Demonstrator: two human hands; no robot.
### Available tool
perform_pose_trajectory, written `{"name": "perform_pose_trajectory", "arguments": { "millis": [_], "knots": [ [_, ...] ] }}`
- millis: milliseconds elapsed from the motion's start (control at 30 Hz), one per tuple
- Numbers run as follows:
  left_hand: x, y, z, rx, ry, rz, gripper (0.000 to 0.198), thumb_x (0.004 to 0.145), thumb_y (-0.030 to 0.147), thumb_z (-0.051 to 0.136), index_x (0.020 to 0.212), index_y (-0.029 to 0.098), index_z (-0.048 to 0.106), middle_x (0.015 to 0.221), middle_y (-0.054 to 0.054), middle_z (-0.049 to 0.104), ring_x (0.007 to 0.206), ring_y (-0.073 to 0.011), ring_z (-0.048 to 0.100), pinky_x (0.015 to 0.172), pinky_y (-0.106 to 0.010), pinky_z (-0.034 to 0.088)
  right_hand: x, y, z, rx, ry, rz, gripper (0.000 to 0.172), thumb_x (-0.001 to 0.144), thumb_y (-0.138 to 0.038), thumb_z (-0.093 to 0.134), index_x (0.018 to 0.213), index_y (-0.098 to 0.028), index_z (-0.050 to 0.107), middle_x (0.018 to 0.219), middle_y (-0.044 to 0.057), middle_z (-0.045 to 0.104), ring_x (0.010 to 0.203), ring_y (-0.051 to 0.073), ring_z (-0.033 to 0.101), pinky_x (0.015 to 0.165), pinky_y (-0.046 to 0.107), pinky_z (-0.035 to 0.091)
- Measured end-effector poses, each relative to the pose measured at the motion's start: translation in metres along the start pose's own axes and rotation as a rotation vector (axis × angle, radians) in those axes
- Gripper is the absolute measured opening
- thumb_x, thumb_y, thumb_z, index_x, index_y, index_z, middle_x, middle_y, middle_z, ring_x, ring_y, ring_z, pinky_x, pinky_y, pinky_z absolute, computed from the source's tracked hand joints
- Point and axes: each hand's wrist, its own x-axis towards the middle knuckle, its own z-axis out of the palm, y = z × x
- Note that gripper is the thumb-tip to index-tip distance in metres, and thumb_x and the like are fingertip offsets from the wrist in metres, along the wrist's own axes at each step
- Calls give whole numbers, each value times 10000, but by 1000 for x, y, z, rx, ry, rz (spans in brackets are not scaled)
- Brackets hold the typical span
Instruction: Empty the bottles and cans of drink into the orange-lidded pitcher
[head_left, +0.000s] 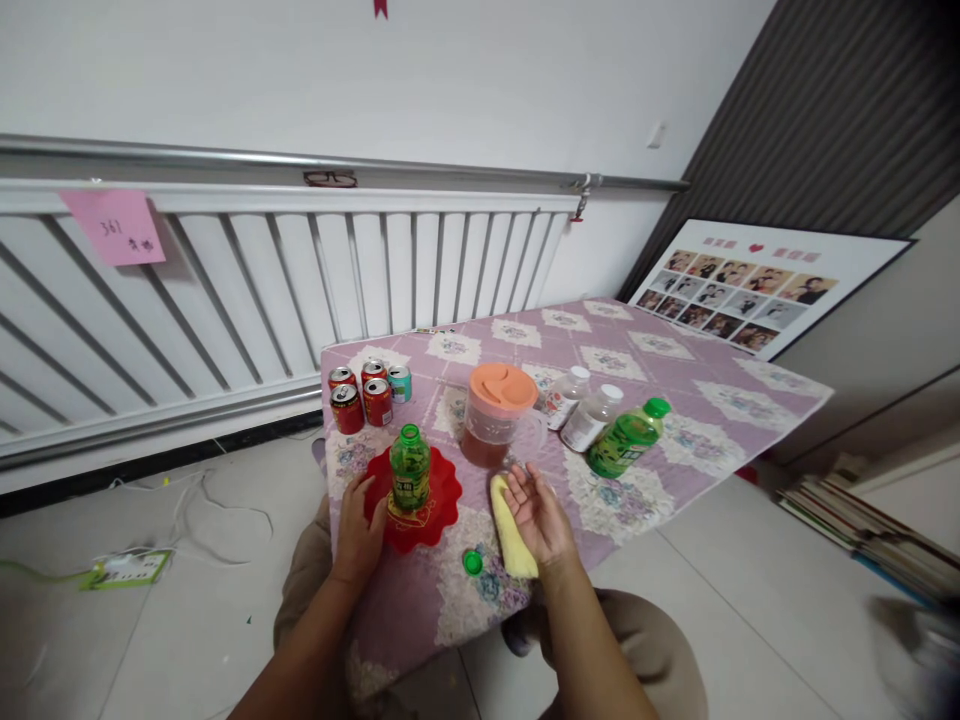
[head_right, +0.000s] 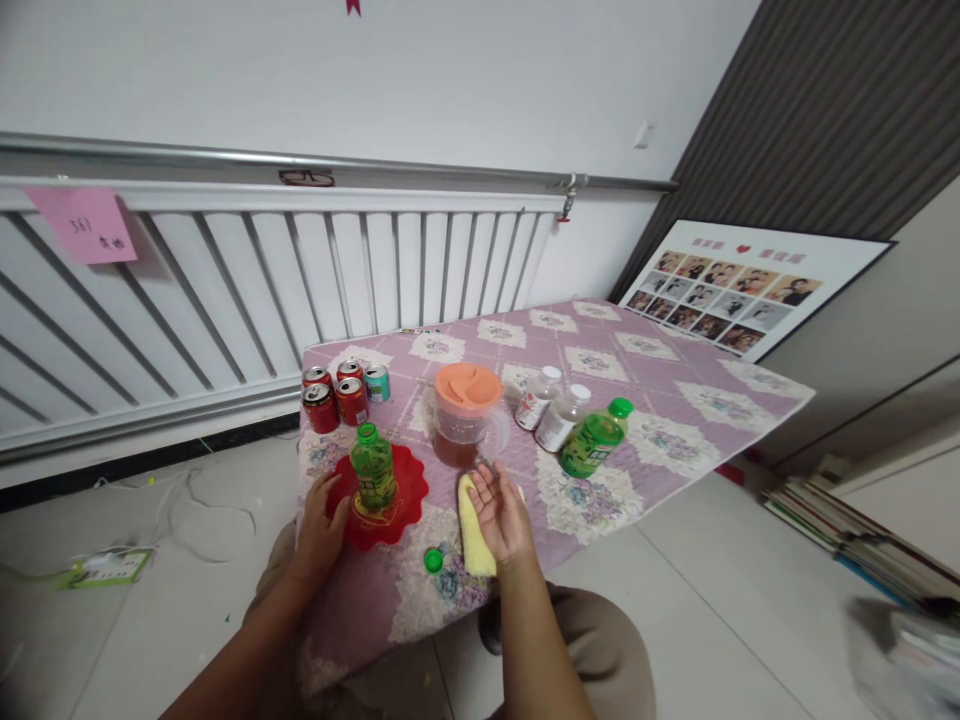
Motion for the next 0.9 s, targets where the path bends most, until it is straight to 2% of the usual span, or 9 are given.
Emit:
{"name": "perform_pose_trajectory", "arguments": {
  "millis": [233, 500, 900],
  "knots": [
    [0, -2, 2, 4, -7, 3, 356, 917, 300, 541, 1256, 196, 578, 1395, -124, 531, 1358, -287, 477, 1187, -557, 361, 2, 2, -2, 3, -3, 7, 297, 782, -360, 805, 1043, -265, 698, 1033, 14, 776, 926, 160, 734, 845, 314, 597],
    [0, -4, 2, 18, -6, 23, 381, 917, 326, 529, 1259, 169, 583, 1391, -145, 532, 1357, -294, 474, 1175, -546, 375, 7, 2, -4, 13, -2, 3, 343, 706, -320, 868, 1001, -241, 711, 977, 34, 787, 864, 173, 743, 775, 300, 620],
    [0, -7, 6, -1, -5, 21, 365, 935, 330, 509, 1258, 174, 576, 1413, -148, 515, 1383, -291, 446, 1187, -561, 350, 4, 2, -1, 18, 14, -7, 363, 707, -308, 869, 1018, -225, 701, 932, 30, 788, 831, 162, 743, 778, 297, 620]
  ]
}}
